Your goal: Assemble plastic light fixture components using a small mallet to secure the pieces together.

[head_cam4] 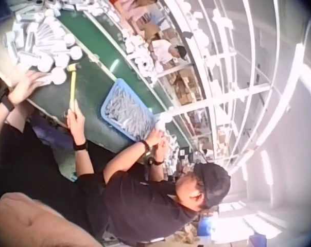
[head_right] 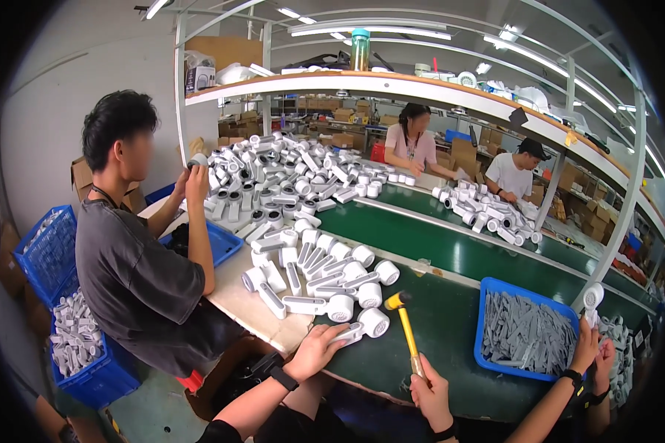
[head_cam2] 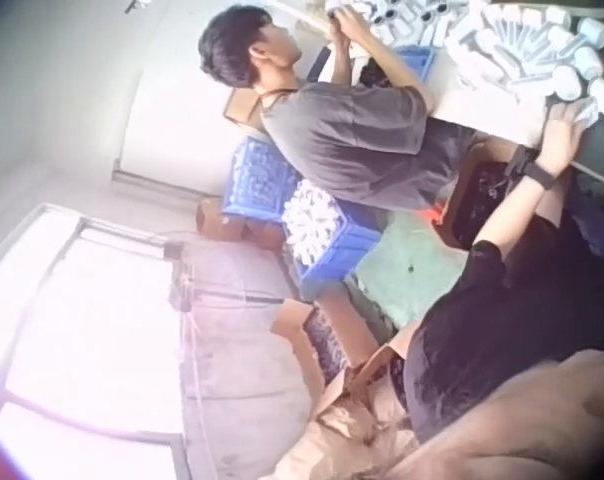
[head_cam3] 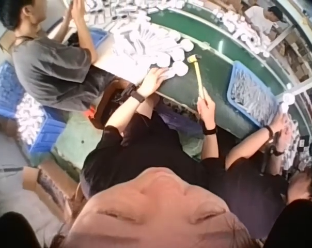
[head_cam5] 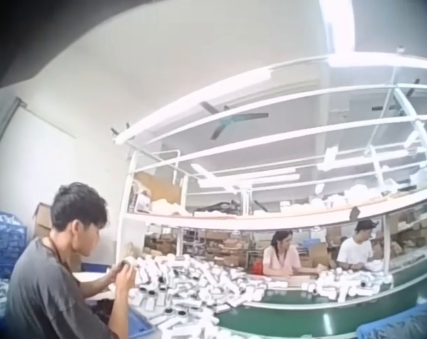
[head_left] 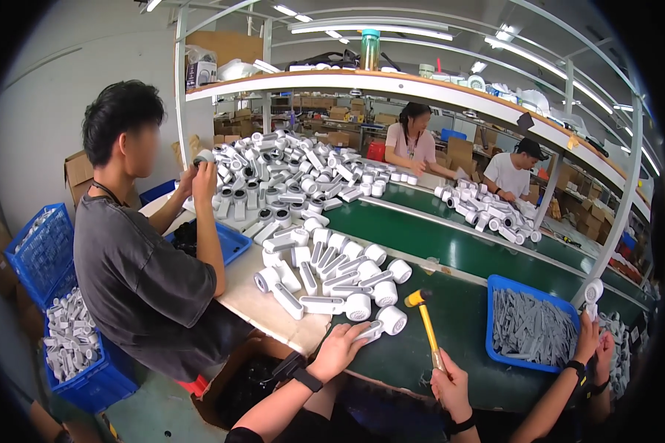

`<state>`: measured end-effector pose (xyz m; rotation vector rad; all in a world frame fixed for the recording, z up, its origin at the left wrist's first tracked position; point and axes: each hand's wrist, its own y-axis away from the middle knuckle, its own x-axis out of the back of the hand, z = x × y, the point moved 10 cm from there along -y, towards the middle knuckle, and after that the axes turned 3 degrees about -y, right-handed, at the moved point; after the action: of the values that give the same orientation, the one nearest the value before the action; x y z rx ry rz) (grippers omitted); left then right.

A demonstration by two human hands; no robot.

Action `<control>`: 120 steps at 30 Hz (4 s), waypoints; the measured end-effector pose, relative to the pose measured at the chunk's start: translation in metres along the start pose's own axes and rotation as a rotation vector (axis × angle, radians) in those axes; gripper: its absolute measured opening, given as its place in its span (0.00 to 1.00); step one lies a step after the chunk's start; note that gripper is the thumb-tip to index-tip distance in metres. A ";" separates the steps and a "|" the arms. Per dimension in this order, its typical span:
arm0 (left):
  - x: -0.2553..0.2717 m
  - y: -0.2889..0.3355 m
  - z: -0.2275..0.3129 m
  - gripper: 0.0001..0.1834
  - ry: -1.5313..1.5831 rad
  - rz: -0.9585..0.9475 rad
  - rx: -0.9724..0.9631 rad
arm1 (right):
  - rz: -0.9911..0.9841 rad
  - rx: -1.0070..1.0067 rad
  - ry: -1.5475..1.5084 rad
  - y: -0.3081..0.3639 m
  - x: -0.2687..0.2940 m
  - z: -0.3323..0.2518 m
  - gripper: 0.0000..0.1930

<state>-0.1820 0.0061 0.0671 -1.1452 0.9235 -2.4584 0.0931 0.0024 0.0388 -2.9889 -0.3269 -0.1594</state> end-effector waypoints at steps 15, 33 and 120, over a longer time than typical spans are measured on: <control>0.069 -0.145 -0.226 0.29 -0.868 0.241 0.314 | 0.054 -0.091 -0.391 -0.003 0.017 0.024 0.29; -0.038 -0.027 0.028 0.11 0.109 -0.056 -0.029 | 0.019 -0.141 -0.518 -0.001 0.017 0.026 0.30; -0.064 -0.004 0.021 0.19 -0.074 -0.170 0.003 | -0.047 -0.112 -0.503 -0.009 0.012 0.033 0.30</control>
<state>-0.1249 0.0312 0.0428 -1.3551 0.8327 -2.5275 0.1057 0.0180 0.0082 -3.0930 -0.4494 0.5969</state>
